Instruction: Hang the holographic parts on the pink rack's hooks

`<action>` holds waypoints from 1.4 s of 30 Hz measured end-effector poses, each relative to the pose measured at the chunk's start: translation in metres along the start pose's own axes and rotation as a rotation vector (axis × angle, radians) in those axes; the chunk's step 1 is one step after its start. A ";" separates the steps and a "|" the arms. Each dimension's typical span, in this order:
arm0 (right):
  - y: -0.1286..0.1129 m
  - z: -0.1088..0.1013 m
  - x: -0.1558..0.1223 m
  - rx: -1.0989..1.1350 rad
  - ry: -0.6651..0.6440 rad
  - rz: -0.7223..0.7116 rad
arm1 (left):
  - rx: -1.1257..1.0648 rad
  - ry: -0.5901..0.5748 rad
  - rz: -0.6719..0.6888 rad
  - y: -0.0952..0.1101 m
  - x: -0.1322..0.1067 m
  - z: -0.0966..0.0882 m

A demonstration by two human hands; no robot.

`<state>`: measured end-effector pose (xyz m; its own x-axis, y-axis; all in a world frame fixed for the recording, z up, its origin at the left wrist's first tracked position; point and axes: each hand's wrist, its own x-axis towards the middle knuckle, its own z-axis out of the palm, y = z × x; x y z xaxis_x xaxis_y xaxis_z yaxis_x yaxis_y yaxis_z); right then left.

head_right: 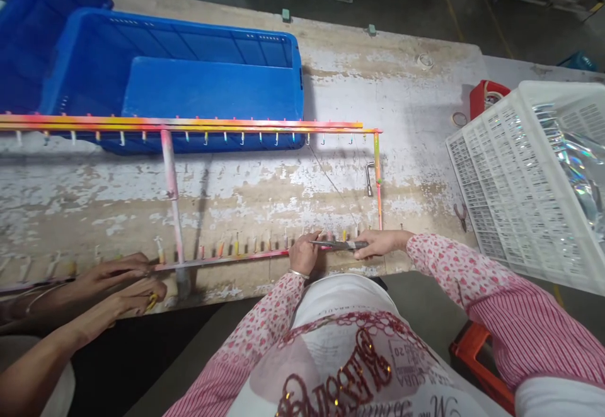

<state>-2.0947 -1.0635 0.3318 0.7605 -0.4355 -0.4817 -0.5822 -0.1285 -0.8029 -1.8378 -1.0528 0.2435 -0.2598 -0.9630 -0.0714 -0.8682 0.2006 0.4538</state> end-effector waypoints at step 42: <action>-0.018 0.001 0.082 -0.200 -0.013 0.050 | -0.046 0.169 0.057 -0.077 -0.032 -0.031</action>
<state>-2.0216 -1.0963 0.3064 0.7319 -0.4344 -0.5250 -0.6640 -0.2820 -0.6925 -1.7496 -1.0435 0.2386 -0.2301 -0.9676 0.1038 -0.8330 0.2510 0.4930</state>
